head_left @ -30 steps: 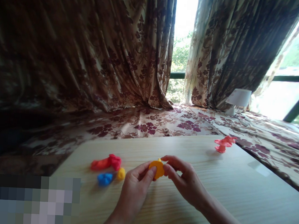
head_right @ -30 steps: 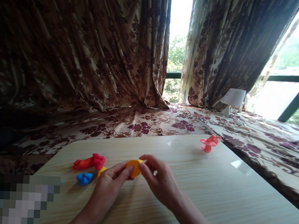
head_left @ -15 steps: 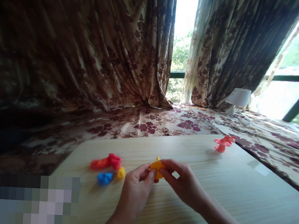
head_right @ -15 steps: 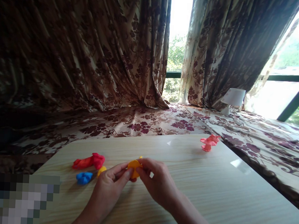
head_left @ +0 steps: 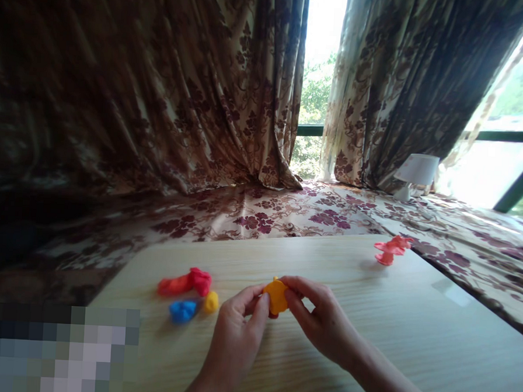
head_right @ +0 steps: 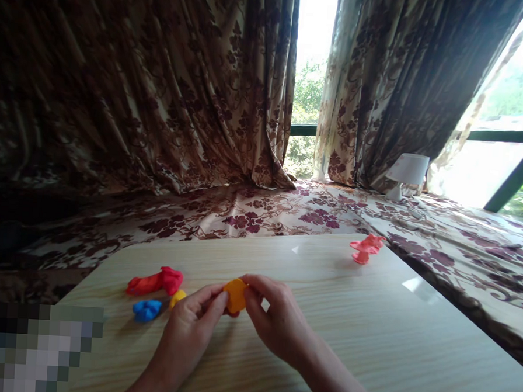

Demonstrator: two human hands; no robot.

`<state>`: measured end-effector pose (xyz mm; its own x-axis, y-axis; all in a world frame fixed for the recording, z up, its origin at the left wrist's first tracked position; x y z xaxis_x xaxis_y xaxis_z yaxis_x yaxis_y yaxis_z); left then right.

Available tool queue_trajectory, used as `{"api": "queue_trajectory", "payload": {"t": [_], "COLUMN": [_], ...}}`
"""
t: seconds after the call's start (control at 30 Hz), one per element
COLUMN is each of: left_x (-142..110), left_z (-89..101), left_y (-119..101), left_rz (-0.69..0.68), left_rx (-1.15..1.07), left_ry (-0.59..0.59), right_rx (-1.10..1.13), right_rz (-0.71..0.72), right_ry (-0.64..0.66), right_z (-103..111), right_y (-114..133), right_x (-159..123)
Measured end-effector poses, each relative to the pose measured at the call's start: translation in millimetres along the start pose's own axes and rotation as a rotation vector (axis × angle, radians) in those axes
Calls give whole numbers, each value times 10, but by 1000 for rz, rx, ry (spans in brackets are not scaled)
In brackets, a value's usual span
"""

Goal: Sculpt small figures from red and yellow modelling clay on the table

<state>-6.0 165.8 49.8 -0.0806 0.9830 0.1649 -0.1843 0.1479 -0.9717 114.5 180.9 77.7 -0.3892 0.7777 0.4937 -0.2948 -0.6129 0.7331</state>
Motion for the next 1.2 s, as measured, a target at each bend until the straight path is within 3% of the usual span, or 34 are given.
{"api": "queue_trajectory", "payload": {"t": [0.13,0.3,0.5,0.67,1.2], "left_x": [-16,-17,-51,-37,-63], "left_z": [18,26,24,27,-66], "left_y": [-6,26,-106,-49,-37], "left_rz": [-11,-3,-75,-12,-36], "left_rx": [20,28,40,40,90], "left_ry": [-26,-37,-42,-55,2], "right_rx": [-8,-25,-27,-27,-29], "right_rz": [-32,0,-41,-28,-82], "right_ry": [48,0,49,18,38], "right_z": [-49,-2,-36,-5,23], "right_y": [-30,-28,-37,-36,-89], "right_x": [4,5,23,13,5]}}
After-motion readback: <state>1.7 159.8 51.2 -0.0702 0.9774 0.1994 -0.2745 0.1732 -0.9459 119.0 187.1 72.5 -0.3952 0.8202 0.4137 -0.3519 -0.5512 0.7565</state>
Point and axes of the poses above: each hand's wrist, its own x-axis towards the middle knuckle, its own z-axis out of the back of the hand, y = z × x, the point moved 9 cm from there along x, towards the middle knuckle
